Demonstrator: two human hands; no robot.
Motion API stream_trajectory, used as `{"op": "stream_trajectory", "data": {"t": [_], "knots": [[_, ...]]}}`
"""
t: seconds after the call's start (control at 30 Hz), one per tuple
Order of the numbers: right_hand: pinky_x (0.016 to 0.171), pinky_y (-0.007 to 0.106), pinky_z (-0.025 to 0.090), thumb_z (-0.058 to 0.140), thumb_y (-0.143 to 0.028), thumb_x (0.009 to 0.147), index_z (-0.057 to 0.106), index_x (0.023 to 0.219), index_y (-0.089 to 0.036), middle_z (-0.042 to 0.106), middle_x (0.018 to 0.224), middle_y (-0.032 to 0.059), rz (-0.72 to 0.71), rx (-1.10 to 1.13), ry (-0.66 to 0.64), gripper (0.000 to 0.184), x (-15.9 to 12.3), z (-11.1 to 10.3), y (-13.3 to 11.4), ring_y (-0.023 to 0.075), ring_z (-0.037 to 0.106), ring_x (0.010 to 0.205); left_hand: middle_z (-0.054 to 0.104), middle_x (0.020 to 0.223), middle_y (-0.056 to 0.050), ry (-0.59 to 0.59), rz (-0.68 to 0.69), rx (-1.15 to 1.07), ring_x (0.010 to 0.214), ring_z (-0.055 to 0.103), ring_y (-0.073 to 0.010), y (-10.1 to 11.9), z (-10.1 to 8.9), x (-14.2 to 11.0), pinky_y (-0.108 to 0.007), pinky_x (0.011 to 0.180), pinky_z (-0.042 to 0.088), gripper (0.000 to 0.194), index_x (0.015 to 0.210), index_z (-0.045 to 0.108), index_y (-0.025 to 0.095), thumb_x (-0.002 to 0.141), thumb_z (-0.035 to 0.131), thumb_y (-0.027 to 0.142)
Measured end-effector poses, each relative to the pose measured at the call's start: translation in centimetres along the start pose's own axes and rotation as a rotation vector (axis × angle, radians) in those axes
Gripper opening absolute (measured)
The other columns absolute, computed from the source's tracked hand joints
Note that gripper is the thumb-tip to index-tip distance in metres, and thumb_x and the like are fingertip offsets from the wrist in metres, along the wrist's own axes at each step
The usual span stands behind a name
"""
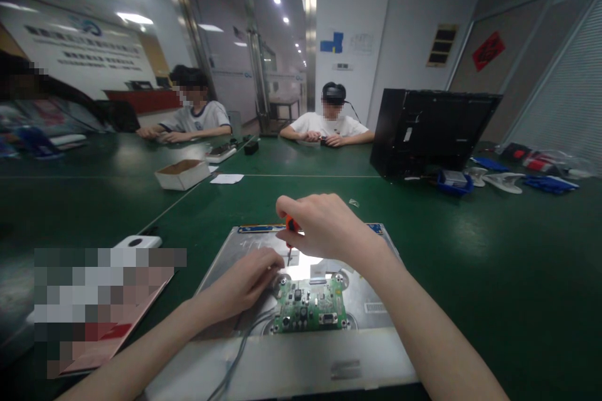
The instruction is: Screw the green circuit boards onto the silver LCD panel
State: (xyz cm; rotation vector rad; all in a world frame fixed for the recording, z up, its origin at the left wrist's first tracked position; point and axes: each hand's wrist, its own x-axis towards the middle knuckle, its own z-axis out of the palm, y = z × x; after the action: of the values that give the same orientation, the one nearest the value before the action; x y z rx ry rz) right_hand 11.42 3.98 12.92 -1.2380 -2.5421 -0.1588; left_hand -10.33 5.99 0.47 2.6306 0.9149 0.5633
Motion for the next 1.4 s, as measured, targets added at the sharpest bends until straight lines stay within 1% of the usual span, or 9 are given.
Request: {"op": "stream_trajectory", "data": {"t": [0.1,0.17,0.3,0.37,0.53,0.67,0.87,1.13,1.4], "knots": [[0.055,0.026,0.025,0.064,-0.031,0.09,0.055,0.103,-0.021,0.071,0.082,0.0013,0.006,-0.007,0.014,0.019,-0.1,-0.2,0.3,0.0165,0.063,0.068,0.063,0.121,-0.011,0.041,0.046,0.021,0.111,0.057,-0.0257,-0.8,0.7,0.1,-0.043,0.095,0.046,0.034,0.119,0.057,0.019,0.091,0.043,0.007],[0.055,0.026,0.025,0.064,-0.031,0.09,0.055,0.103,-0.021,0.071,0.082,0.0011,0.002,-0.01,0.018,0.018,-0.2,-0.2,0.3,0.0166,0.063,0.068,0.058,0.133,-0.012,0.02,0.077,0.046,0.122,0.052,-0.0264,-1.3,1.1,0.2,-0.046,0.103,0.042,0.048,0.13,0.053,0.02,0.087,0.042,0.003],[0.055,0.025,0.026,0.063,-0.032,0.091,0.055,0.104,-0.022,0.071,0.084,0.0013,-0.019,-0.004,0.028,0.019,-0.2,-0.2,0.4,0.0171,0.064,0.069,0.06,0.134,-0.009,-0.047,0.092,0.069,0.123,0.053,-0.0255,-1.8,1.4,0.2,-0.045,0.104,0.042,0.059,0.131,0.054,0.023,0.079,0.043,-0.002],[0.055,0.025,0.026,0.063,-0.032,0.091,0.055,0.104,-0.021,0.072,0.083,0.0013,-0.023,-0.001,0.033,0.019,-0.2,-0.2,0.5,0.0172,0.064,0.069,0.063,0.128,-0.009,-0.036,0.066,0.075,0.117,0.057,-0.0249,-1.8,1.3,0.3,-0.042,0.102,0.044,0.055,0.127,0.056,0.021,0.079,0.044,-0.002],[0.055,0.025,0.026,0.064,-0.031,0.09,0.056,0.103,-0.021,0.072,0.083,0.0012,-0.022,0.003,0.034,0.019,-0.2,-0.2,0.3,0.0172,0.064,0.069,0.067,0.109,-0.009,-0.012,-0.043,0.098,0.099,0.062,-0.024,-1.3,0.8,0.6,-0.037,0.088,0.049,0.026,0.103,0.065,0.019,0.092,0.044,0.008],[0.055,0.026,0.027,0.065,-0.031,0.09,0.056,0.103,-0.021,0.072,0.085,0.0019,-0.023,0.007,0.016,0.018,-0.2,-0.2,0.2,0.0173,0.064,0.07,0.066,0.096,-0.008,0.002,-0.103,0.08,0.088,0.062,-0.0216,-1.2,0.6,0.8,-0.031,0.078,0.049,0.023,0.09,0.066,0.018,0.092,0.044,0.008],[0.056,0.026,0.028,0.065,-0.031,0.09,0.057,0.104,-0.021,0.072,0.084,0.0019,-0.022,0.019,0.0,0.019,-0.1,-0.1,0.2,0.0167,0.063,0.069,0.066,0.093,-0.007,0.027,-0.131,0.066,0.083,0.062,-0.021,-1.4,0.4,0.7,-0.031,0.074,0.048,0.02,0.091,0.063,0.017,0.09,0.045,0.008],[0.055,0.026,0.027,0.065,-0.03,0.09,0.056,0.105,-0.021,0.072,0.085,0.002,-0.031,0.015,0.004,0.02,-0.1,0.0,0.2,0.0174,0.064,0.069,0.063,0.096,-0.008,0.041,-0.14,0.069,0.086,0.061,-0.0224,-1.1,0.3,0.6,-0.033,0.076,0.048,0.024,0.089,0.061,0.018,0.087,0.041,0.004],[0.055,0.026,0.026,0.066,-0.031,0.089,0.057,0.105,-0.021,0.072,0.083,0.0021,-0.026,0.009,0.003,0.021,-0.2,-0.1,0.2,0.017,0.063,0.069,0.061,0.095,-0.006,0.164,-0.087,-0.034,0.085,0.06,-0.0202,-1.5,0.5,0.6,-0.03,0.074,0.048,0.026,0.09,0.058,0.019,0.085,0.042,-0.001]]}}
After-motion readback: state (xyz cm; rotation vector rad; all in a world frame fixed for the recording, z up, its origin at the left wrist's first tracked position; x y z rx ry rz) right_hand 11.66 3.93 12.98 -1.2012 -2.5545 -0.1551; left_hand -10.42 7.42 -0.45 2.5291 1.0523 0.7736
